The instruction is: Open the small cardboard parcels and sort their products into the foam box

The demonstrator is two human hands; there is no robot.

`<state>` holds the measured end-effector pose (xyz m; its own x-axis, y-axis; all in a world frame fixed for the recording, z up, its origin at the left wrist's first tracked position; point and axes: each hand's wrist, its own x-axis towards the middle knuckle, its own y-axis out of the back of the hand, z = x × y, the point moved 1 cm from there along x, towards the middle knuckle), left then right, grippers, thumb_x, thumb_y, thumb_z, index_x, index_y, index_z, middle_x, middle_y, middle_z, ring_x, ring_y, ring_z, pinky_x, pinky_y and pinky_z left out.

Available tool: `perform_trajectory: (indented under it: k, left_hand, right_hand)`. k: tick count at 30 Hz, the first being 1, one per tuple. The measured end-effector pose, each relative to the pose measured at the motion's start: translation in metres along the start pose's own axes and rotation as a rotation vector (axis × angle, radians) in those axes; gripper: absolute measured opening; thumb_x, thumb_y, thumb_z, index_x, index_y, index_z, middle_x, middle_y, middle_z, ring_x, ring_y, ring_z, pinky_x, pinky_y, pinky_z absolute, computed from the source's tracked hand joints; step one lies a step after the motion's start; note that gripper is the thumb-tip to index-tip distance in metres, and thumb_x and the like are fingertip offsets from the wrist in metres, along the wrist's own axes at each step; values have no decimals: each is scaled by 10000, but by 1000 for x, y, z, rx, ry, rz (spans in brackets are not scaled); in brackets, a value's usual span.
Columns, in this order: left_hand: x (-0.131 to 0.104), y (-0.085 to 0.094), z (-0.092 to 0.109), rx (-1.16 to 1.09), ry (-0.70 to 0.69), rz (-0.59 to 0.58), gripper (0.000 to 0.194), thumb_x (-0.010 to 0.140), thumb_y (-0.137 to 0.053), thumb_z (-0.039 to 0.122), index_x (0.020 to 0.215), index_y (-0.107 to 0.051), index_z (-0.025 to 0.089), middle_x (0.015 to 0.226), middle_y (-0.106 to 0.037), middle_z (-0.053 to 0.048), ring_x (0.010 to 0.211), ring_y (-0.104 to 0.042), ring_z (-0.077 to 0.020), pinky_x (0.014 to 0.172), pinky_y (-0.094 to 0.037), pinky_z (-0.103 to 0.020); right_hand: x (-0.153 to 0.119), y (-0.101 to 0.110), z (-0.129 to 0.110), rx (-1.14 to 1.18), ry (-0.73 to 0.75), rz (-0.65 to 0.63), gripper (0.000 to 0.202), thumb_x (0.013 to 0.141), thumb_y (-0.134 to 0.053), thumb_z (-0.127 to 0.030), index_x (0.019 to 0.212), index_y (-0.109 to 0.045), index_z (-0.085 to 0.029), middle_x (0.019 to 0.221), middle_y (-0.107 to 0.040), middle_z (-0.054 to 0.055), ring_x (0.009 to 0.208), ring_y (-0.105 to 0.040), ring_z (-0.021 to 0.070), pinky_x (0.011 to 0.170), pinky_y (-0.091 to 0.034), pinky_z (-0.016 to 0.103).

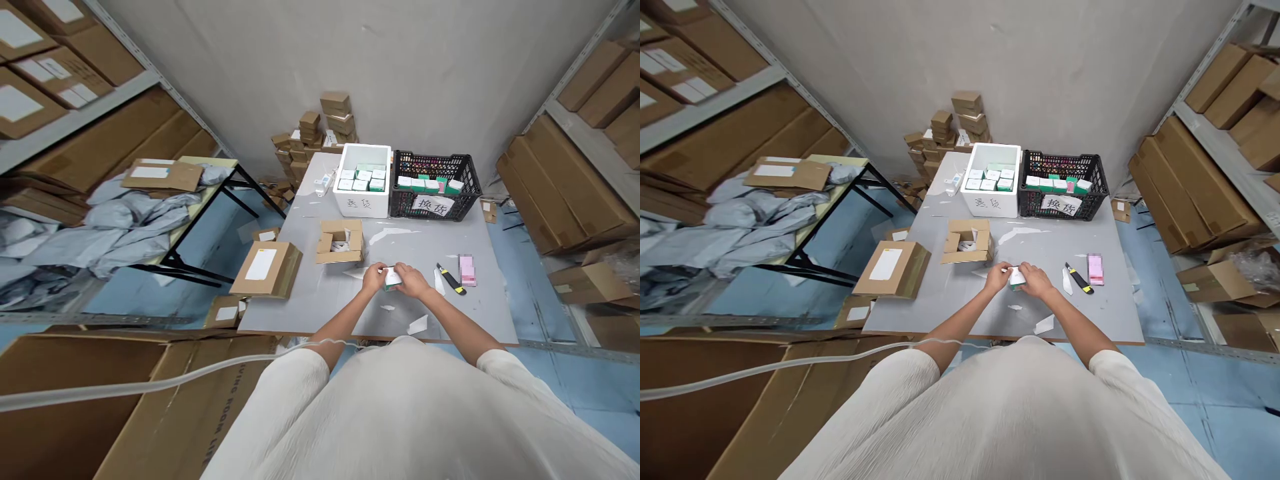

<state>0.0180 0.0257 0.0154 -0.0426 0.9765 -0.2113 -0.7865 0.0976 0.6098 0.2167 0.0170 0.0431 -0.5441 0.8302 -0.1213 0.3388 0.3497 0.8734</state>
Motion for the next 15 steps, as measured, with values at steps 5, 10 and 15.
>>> perform_trajectory:
  k: [5,10,15]
  left_hand:
    - [-12,4,1,-80,56,54,295,943,-612,141,1166,-791,213,1197,-816,-80,1002,-758,-227,1035,-582,-390]
    - [-26,15,5,-207,71,61,319,955,-582,107,1195,-773,194,1255,-802,-89,1044,-766,-225,1042,-585,-386]
    - [-27,31,15,-321,1,62,282,1045,-562,242,1250,-755,215,1255,-794,-76,1051,-769,-219,1004,-596,-359]
  right_hand:
    - [3,0,-3,23,28,14,539,878,-819,-219,1361,-582,-257,1597,-561,162,1259,-631,341,975,-542,427]
    - [6,8,-6,75,50,-9,433,879,-802,-263,1267,-610,-270,1337,-691,107,1119,-667,295,880,-531,354]
    - [10,34,-12,144,73,117,430,835,-830,-326,1216,-638,-270,1305,-703,103,1129,-660,304,881,-529,352]
